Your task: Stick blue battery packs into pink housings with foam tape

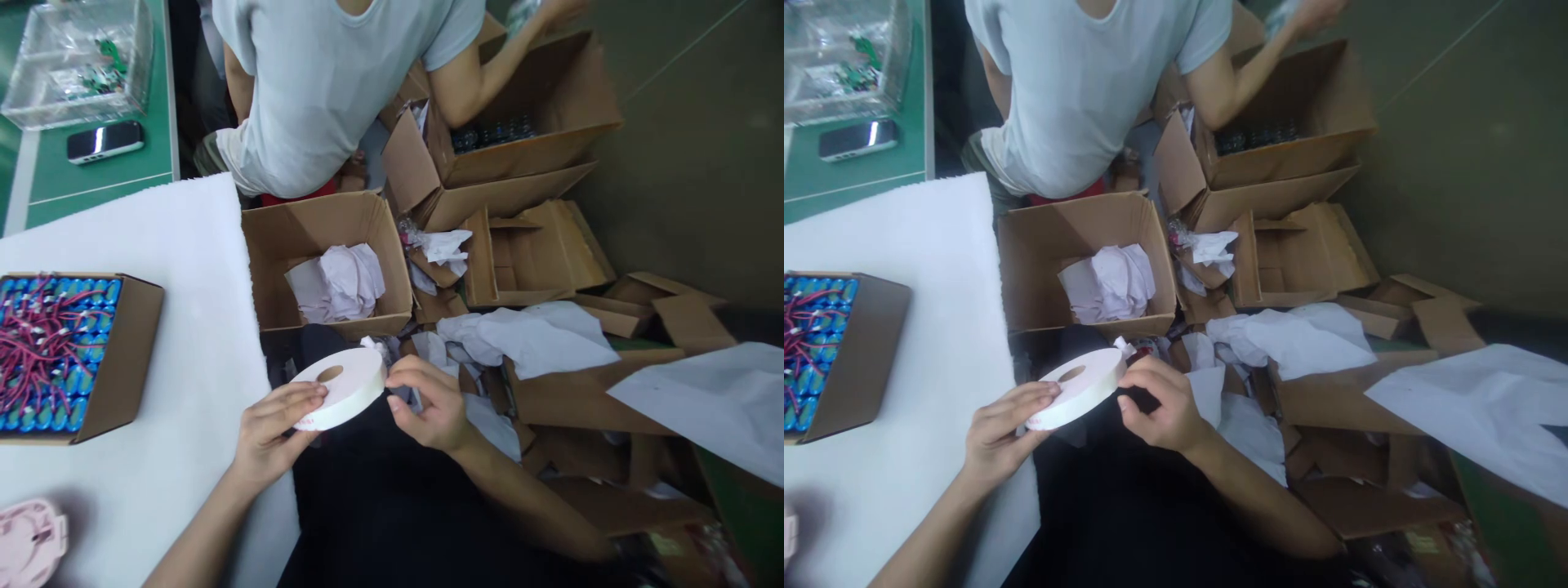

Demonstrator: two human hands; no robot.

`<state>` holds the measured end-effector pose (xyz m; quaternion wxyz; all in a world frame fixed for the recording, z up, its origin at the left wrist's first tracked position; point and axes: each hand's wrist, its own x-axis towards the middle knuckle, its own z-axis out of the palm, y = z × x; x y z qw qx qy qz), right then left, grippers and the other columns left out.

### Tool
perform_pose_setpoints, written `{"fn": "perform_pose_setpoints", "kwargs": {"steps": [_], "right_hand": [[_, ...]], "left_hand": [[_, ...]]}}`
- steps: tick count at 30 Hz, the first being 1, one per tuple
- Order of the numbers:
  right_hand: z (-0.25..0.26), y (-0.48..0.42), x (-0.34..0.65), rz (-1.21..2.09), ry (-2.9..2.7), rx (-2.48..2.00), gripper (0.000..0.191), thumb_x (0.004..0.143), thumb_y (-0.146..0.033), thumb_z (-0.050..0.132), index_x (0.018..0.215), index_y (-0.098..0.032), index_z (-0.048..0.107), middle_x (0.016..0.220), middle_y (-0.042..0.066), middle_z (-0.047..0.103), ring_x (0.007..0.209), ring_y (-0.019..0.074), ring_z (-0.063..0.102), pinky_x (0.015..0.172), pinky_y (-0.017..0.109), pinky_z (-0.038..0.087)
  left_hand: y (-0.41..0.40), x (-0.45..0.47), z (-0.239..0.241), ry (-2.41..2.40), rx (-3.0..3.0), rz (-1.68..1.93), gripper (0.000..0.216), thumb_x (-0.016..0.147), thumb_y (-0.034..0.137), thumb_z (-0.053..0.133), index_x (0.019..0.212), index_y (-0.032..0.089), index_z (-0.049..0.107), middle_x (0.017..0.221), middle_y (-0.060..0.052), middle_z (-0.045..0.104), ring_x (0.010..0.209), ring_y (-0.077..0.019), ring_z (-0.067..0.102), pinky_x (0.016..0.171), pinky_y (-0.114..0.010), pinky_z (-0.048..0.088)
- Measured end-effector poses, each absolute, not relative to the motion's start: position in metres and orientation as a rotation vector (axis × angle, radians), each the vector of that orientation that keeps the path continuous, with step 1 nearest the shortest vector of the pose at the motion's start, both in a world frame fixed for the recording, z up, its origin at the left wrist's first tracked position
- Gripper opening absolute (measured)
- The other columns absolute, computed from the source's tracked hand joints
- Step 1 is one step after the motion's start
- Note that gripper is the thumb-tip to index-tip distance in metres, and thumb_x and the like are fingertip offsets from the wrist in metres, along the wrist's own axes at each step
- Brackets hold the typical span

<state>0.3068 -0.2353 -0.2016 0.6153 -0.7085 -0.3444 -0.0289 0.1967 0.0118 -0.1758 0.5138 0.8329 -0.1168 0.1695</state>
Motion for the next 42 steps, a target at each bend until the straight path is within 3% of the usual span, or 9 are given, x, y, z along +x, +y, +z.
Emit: {"fn": "perform_pose_setpoints", "kwargs": {"steps": [4, 11, 20, 36, 39, 42], "right_hand": [[-0.197, -0.235, 0.308, -0.088, -0.856, -1.700, 0.015, 0.088, -0.017, 0.075, 0.101, -0.020, 0.068, 0.086, 0.007, 0.069, 0.075, 0.0211, 0.067, 0.066, 0.034, 0.059], [-0.201, -0.233, 0.309, -0.077, -0.860, -1.698, 0.020, 0.090, -0.004, 0.063, 0.100, -0.022, 0.066, 0.083, 0.005, 0.067, 0.071, 0.0184, 0.066, 0.062, 0.032, 0.058], [-0.207, -0.233, 0.309, -0.328, -1.073, -1.873, 0.029, 0.083, -0.001, 0.063, 0.100, -0.025, 0.066, 0.077, 0.003, 0.068, 0.068, 0.0209, 0.067, 0.062, 0.035, 0.059], [-0.202, -0.229, 0.306, 0.047, -0.607, -1.465, 0.012, 0.087, -0.013, 0.064, 0.078, -0.021, 0.067, 0.068, 0.001, 0.065, 0.058, 0.0154, 0.060, 0.052, 0.027, 0.050], [-0.197, -0.234, 0.310, 0.034, -0.688, -1.466, 0.012, 0.088, -0.010, 0.066, 0.088, -0.021, 0.071, 0.077, 0.003, 0.070, 0.065, 0.0169, 0.067, 0.058, 0.028, 0.056], [-0.190, -0.241, 0.311, -0.072, -0.838, -1.534, 0.023, 0.086, -0.008, 0.071, 0.105, -0.021, 0.073, 0.089, 0.007, 0.074, 0.075, 0.0198, 0.071, 0.065, 0.031, 0.062]], "left_hand": [[0.012, 0.197, -0.176, -0.316, 2.090, 0.415, 0.048, 0.093, 0.013, 0.076, 0.138, 0.027, 0.070, 0.115, -0.009, 0.081, 0.109, -0.0254, 0.078, 0.094, -0.039, 0.068], [0.013, 0.199, -0.175, -0.343, 2.107, 0.404, 0.049, 0.093, 0.013, 0.075, 0.140, 0.026, 0.069, 0.115, -0.009, 0.081, 0.109, -0.0228, 0.078, 0.095, -0.035, 0.067], [0.013, 0.200, -0.173, -0.333, 2.111, 0.376, 0.049, 0.093, 0.012, 0.075, 0.140, 0.026, 0.069, 0.115, -0.009, 0.081, 0.106, -0.0236, 0.079, 0.094, -0.037, 0.068], [0.011, 0.195, -0.171, -0.486, 2.104, 0.564, 0.040, 0.098, 0.015, 0.069, 0.137, 0.021, 0.068, 0.109, -0.010, 0.082, 0.105, -0.0258, 0.079, 0.085, -0.040, 0.069], [0.011, 0.193, -0.170, -0.485, 2.124, 0.592, 0.039, 0.097, 0.014, 0.070, 0.135, 0.021, 0.069, 0.107, -0.010, 0.082, 0.105, -0.0272, 0.079, 0.082, -0.041, 0.069], [0.010, 0.193, -0.170, -0.505, 2.135, 0.619, 0.037, 0.095, 0.012, 0.072, 0.132, 0.018, 0.070, 0.106, -0.011, 0.082, 0.107, -0.0282, 0.078, 0.082, -0.042, 0.069]]}}
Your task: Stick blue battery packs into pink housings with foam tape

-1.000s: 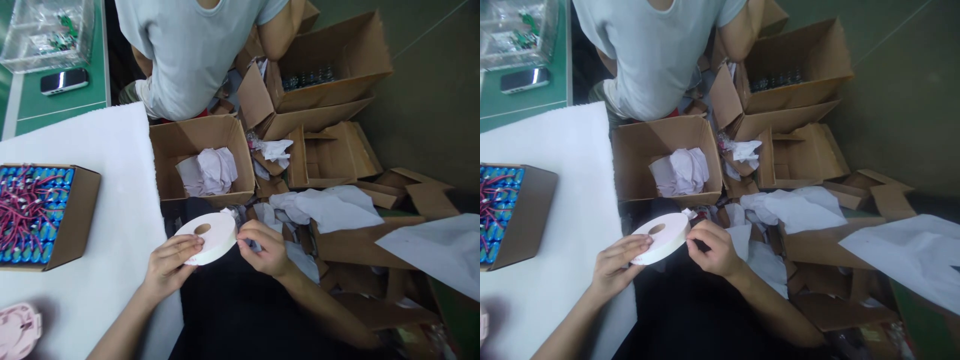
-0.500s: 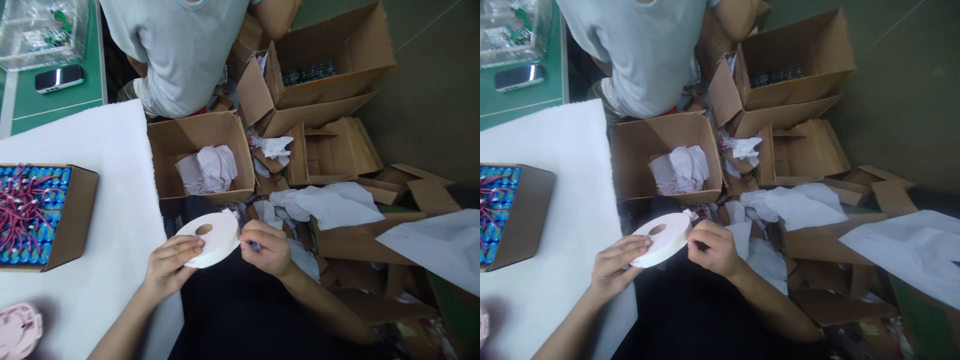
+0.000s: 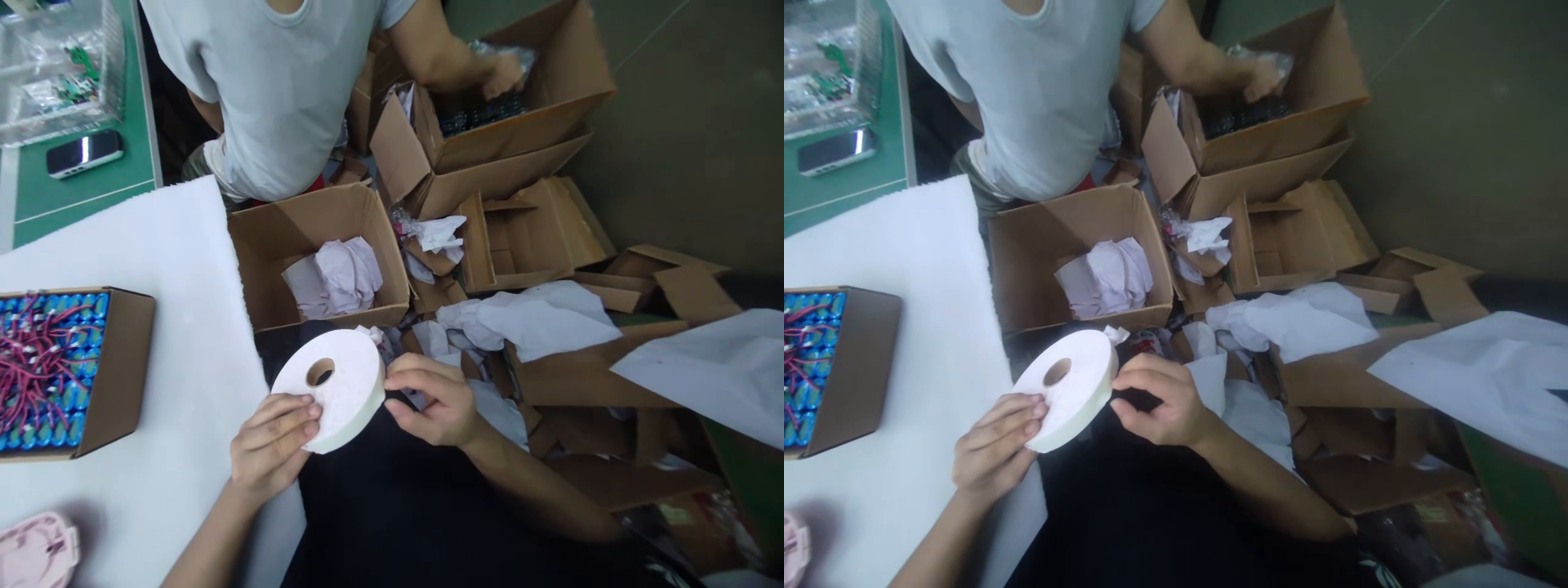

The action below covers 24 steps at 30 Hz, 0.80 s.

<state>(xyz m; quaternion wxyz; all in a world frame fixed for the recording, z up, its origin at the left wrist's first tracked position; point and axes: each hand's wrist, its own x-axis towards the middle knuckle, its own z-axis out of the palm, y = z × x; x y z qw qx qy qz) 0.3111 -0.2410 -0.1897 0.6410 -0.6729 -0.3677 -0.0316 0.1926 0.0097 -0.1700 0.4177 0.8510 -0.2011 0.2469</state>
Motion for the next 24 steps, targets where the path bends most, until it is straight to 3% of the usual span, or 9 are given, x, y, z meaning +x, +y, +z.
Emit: {"fn": "perform_pose_setpoints", "kwargs": {"steps": [6, 10, 24], "right_hand": [[-0.1844, -0.2449, 0.3073, -0.318, -1.049, -1.708, 0.030, 0.082, 0.001, 0.070, 0.105, -0.018, 0.069, 0.085, 0.007, 0.073, 0.075, 0.0205, 0.070, 0.067, 0.033, 0.062], [-0.1882, -0.2461, 0.3038, -0.381, -1.066, -1.766, 0.028, 0.081, 0.000, 0.071, 0.101, -0.020, 0.068, 0.082, 0.005, 0.072, 0.073, 0.0205, 0.070, 0.065, 0.033, 0.062], [-0.1861, -0.2494, 0.3063, -0.345, -1.100, -1.765, 0.030, 0.082, -0.003, 0.069, 0.104, -0.023, 0.067, 0.083, 0.004, 0.071, 0.074, 0.0195, 0.069, 0.066, 0.032, 0.062]], "left_hand": [[0.0059, 0.1918, -0.1725, -0.560, 2.166, 0.639, 0.032, 0.093, 0.008, 0.072, 0.124, 0.013, 0.072, 0.107, -0.013, 0.081, 0.108, -0.0284, 0.078, 0.083, -0.042, 0.069], [0.0042, 0.1918, -0.1722, -0.561, 2.175, 0.631, 0.035, 0.095, 0.010, 0.071, 0.130, 0.015, 0.070, 0.109, -0.012, 0.082, 0.107, -0.0273, 0.078, 0.083, -0.041, 0.069], [0.0048, 0.1906, -0.1751, -0.574, 2.133, 0.619, 0.037, 0.095, 0.009, 0.069, 0.132, 0.012, 0.070, 0.109, -0.014, 0.081, 0.111, -0.0280, 0.077, 0.087, -0.041, 0.068]]}}
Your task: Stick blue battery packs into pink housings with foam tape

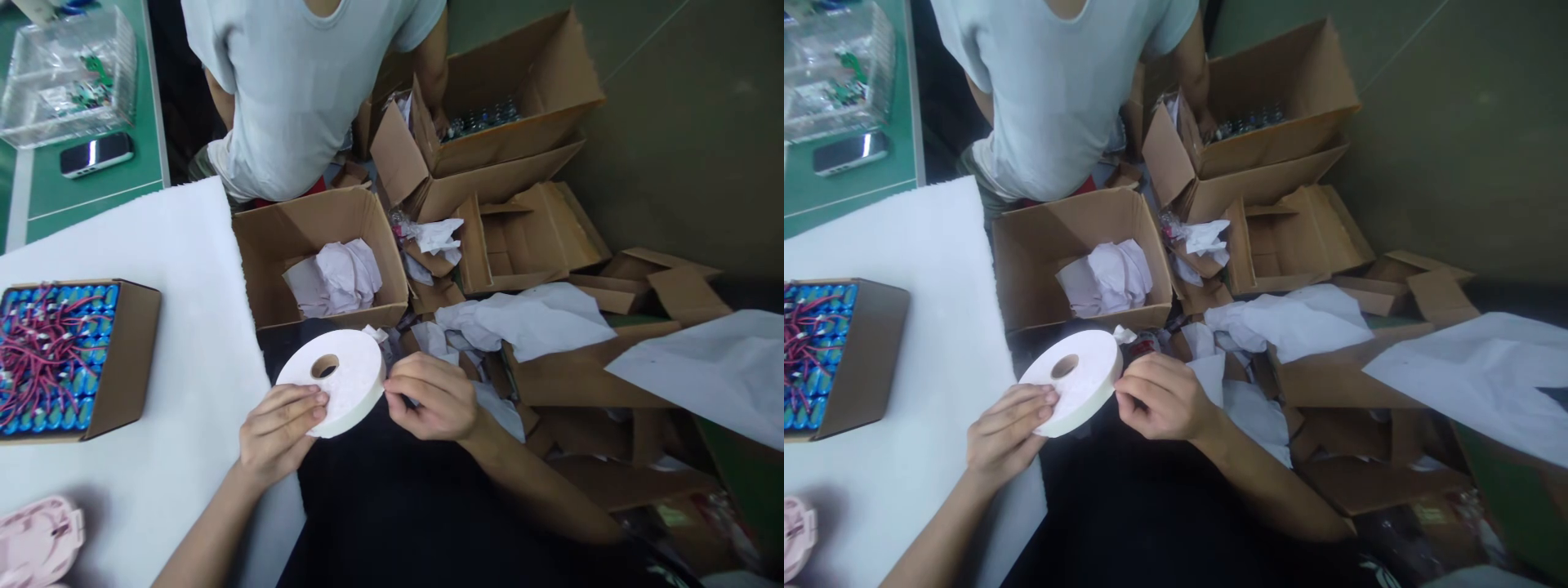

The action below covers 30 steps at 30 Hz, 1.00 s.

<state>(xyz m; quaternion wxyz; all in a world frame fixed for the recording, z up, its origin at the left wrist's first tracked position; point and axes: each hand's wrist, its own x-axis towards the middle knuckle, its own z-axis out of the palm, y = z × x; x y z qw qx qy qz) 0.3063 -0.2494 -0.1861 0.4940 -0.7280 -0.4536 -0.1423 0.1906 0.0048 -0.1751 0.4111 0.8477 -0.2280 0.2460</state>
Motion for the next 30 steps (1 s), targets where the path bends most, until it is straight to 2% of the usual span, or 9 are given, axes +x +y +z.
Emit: {"fn": "perform_pose_setpoints", "kwargs": {"steps": [10, 14, 18, 24, 30], "right_hand": [[-0.190, -0.248, 0.307, -0.371, -1.116, -1.811, 0.029, 0.080, -0.001, 0.068, 0.099, -0.023, 0.066, 0.079, 0.003, 0.069, 0.071, 0.0197, 0.066, 0.065, 0.033, 0.059], [-0.186, -0.242, 0.304, -0.366, -1.013, -1.758, 0.027, 0.080, -0.001, 0.064, 0.093, -0.025, 0.065, 0.074, 0.001, 0.066, 0.065, 0.0177, 0.062, 0.059, 0.030, 0.053], [-0.186, -0.239, 0.300, -0.200, -0.846, -1.612, 0.024, 0.077, -0.001, 0.062, 0.087, -0.023, 0.064, 0.074, 0.001, 0.063, 0.064, 0.0161, 0.059, 0.058, 0.029, 0.050], [-0.195, -0.239, 0.296, 0.035, -0.632, -1.437, 0.015, 0.079, -0.007, 0.061, 0.077, -0.022, 0.063, 0.068, -0.001, 0.060, 0.060, 0.0144, 0.055, 0.055, 0.028, 0.045], [-0.211, -0.242, 0.295, 0.239, -0.408, -1.263, 0.011, 0.083, -0.018, 0.066, 0.073, -0.020, 0.064, 0.067, -0.001, 0.059, 0.060, 0.0147, 0.052, 0.056, 0.027, 0.041]], "left_hand": [[0.004, 0.193, -0.171, -0.570, 2.169, 0.614, 0.037, 0.098, 0.013, 0.069, 0.134, 0.016, 0.069, 0.107, -0.012, 0.082, 0.106, -0.0263, 0.078, 0.083, -0.040, 0.069], [0.002, 0.194, -0.168, -0.584, 2.180, 0.625, 0.026, 0.098, 0.014, 0.069, 0.124, 0.014, 0.072, 0.103, -0.012, 0.082, 0.105, -0.0262, 0.079, 0.082, -0.040, 0.069], [-0.001, 0.193, -0.167, -0.603, 2.191, 0.662, 0.017, 0.097, 0.012, 0.071, 0.113, 0.014, 0.074, 0.099, -0.010, 0.082, 0.103, -0.0255, 0.079, 0.081, -0.039, 0.069], [-0.003, 0.191, -0.168, -0.632, 2.180, 0.698, 0.017, 0.091, 0.006, 0.074, 0.108, 0.011, 0.074, 0.100, -0.011, 0.082, 0.102, -0.0248, 0.079, 0.083, -0.037, 0.069], [-0.004, 0.190, -0.168, -0.622, 2.178, 0.677, 0.028, 0.094, 0.010, 0.072, 0.121, 0.017, 0.073, 0.103, -0.009, 0.082, 0.103, -0.0260, 0.080, 0.082, -0.040, 0.070]]}}
